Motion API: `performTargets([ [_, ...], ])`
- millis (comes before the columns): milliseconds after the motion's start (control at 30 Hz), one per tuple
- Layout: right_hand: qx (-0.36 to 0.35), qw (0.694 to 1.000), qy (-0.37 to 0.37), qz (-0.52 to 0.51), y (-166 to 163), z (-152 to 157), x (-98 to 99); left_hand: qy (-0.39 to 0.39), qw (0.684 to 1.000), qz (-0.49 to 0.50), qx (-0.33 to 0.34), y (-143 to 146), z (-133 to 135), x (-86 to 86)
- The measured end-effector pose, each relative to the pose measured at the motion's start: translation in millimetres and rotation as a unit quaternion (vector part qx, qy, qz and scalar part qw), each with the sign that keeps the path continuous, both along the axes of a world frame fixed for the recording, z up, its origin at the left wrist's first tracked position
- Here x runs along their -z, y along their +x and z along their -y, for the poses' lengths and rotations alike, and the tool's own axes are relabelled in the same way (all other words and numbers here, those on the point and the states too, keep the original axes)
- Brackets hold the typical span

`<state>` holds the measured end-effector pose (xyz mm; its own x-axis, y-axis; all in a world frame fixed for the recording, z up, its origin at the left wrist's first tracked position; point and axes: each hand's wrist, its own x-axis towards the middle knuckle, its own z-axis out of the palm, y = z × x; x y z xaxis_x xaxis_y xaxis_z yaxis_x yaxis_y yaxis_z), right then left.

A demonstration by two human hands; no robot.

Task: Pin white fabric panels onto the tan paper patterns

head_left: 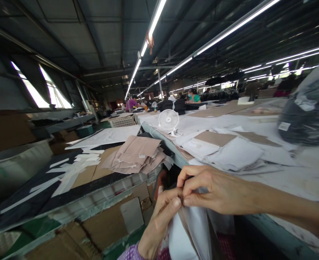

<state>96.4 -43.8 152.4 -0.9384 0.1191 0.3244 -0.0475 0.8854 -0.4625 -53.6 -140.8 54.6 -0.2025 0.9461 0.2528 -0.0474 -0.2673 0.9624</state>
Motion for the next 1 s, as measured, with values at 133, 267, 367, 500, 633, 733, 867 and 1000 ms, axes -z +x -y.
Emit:
performTargets([
  [133,0.009,0.998,-0.053,0.036,0,-8,4.0,-0.025,0.999,0.015,-0.029,2,-4,3.0],
  [267,0.043,0.992,-0.114,0.032,-3,-6,10.9,-0.02,0.999,0.016,-0.041,1,-7,2.5],
  [367,0.04,0.991,-0.13,0.01,-5,-2,11.6,-0.019,0.997,0.067,-0.022,-1,-4,2.1],
  [500,0.055,0.992,-0.113,-0.005,-2,-1,8.9,-0.023,0.968,0.243,0.053,-4,1,1.8],
  [633,0.057,0.992,-0.11,-0.011,1,-4,11.8,-0.038,0.973,0.224,0.05,-4,4,2.3],
  [733,0.062,0.992,-0.11,-0.017,0,-6,14.8,-0.071,0.974,0.199,0.08,-2,2,0.4],
  [867,0.103,0.992,-0.064,0.025,-4,-3,12.9,-0.11,0.983,0.129,0.071,0,-5,-7.6],
  [1000,0.119,0.978,-0.149,0.084,-6,-8,0.7,-0.096,0.995,-0.008,-0.005,0,-12,-11.9],
])
